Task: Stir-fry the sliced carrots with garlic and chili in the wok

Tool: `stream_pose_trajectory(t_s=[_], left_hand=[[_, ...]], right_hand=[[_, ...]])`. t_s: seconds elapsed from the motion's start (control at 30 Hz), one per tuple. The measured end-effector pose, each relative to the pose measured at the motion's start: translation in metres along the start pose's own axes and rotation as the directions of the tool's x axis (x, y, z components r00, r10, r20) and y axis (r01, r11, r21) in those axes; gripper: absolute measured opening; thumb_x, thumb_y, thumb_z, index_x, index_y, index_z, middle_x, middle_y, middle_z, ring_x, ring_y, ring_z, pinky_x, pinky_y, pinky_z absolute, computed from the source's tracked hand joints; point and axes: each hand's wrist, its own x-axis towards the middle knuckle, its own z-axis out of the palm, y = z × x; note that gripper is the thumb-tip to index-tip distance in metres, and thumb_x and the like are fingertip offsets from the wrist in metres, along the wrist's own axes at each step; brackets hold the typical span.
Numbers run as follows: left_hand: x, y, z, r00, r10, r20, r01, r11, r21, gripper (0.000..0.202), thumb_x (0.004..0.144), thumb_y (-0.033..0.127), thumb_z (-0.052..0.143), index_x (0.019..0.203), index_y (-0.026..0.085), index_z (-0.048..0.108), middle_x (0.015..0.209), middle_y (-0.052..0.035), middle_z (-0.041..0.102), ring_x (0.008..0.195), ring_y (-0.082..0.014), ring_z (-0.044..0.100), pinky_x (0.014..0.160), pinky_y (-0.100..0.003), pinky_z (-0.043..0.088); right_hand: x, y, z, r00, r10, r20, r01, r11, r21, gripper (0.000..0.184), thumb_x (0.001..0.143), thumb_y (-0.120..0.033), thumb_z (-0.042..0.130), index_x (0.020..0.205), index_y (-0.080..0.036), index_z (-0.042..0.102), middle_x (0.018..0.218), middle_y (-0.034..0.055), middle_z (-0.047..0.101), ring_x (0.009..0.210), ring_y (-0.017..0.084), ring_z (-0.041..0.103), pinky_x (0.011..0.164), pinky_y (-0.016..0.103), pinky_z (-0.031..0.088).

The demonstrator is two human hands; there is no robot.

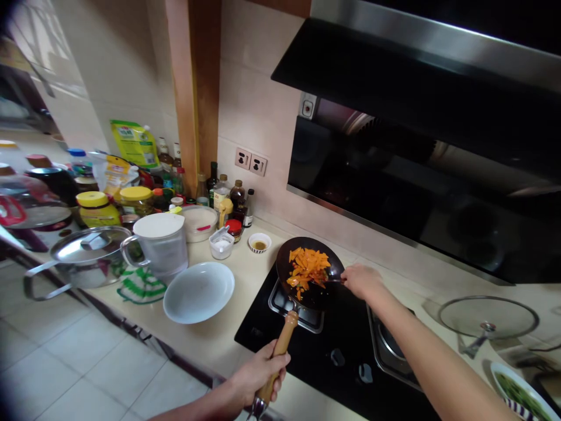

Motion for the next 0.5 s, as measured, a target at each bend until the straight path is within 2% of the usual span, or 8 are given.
stream_pose_trajectory(t_s=[0.07,0.13,0.23,0.33,0.4,0.5], left_hand=[[0.0,0.001,0.0,1.0,-0.002,-0.001,0.002,1.0,0.009,0.025,0.08,0.033,0.056,0.085,0.024,0.034,0.052,0.0089,0.046,0.038,-0.0057,0.04,0.037,-0.016,0.031],[0.0,0.001,0.0,1.0,0.004,-0.005,-0.004,1.0,0.021,0.027,0.078,0.035,0.057,0.084,0.024,0.034,0.051,0.009,0.046,0.038,-0.0059,0.04,0.037,-0.016,0.032],[0.001,0.0,0.0,0.999,0.034,0.002,-0.034,0.999,0.018,0.035,0.073,0.041,0.062,0.084,0.024,0.034,0.052,0.0088,0.047,0.038,-0.0062,0.04,0.037,-0.017,0.034],[0.002,-0.001,0.0,0.999,0.037,0.001,-0.037,0.999,0.016,0.039,0.07,0.045,0.064,0.084,0.024,0.034,0.052,0.0088,0.047,0.037,-0.0062,0.04,0.036,-0.017,0.034],[0.002,-0.002,0.0,1.0,0.024,-0.009,-0.024,0.999,0.022,0.039,0.07,0.045,0.064,0.083,0.024,0.034,0.052,0.009,0.047,0.037,-0.0059,0.04,0.036,-0.016,0.033],[0.002,-0.002,-0.001,1.0,0.026,-0.012,-0.026,1.0,0.005,0.041,0.068,0.045,0.066,0.082,0.024,0.033,0.053,0.0088,0.047,0.038,-0.0056,0.041,0.037,-0.016,0.032]], right_hand=[[-0.008,0.002,0.015,0.994,-0.016,-0.104,0.008,0.997,-0.072,0.032,0.085,-0.022,0.043,0.102,-0.028,0.069,0.094,0.0106,0.067,0.086,0.025,0.063,0.064,0.03,0.039],[-0.017,0.013,0.02,0.986,-0.039,-0.164,0.013,0.987,-0.158,0.035,0.086,-0.02,0.041,0.108,-0.03,0.066,0.091,0.0114,0.067,0.081,0.026,0.064,0.062,0.03,0.039],[-0.02,0.038,0.009,0.984,-0.035,-0.176,-0.012,0.967,-0.256,0.038,0.084,-0.017,0.042,0.111,-0.031,0.066,0.093,0.0124,0.068,0.079,0.028,0.066,0.061,0.032,0.04],[-0.006,0.053,-0.001,0.988,-0.001,-0.157,-0.046,0.954,-0.295,0.042,0.08,-0.009,0.042,0.103,-0.029,0.07,0.093,0.0142,0.069,0.083,0.031,0.066,0.064,0.035,0.043],[0.007,0.049,0.001,0.987,0.013,-0.162,-0.06,0.956,-0.289,0.044,0.08,-0.005,0.04,0.1,-0.028,0.072,0.092,0.0146,0.07,0.083,0.031,0.066,0.066,0.036,0.044],[0.019,0.027,0.013,0.98,-0.006,-0.198,-0.047,0.964,-0.263,0.047,0.083,-0.006,0.037,0.112,-0.029,0.066,0.092,0.0148,0.069,0.082,0.027,0.067,0.066,0.034,0.045]])
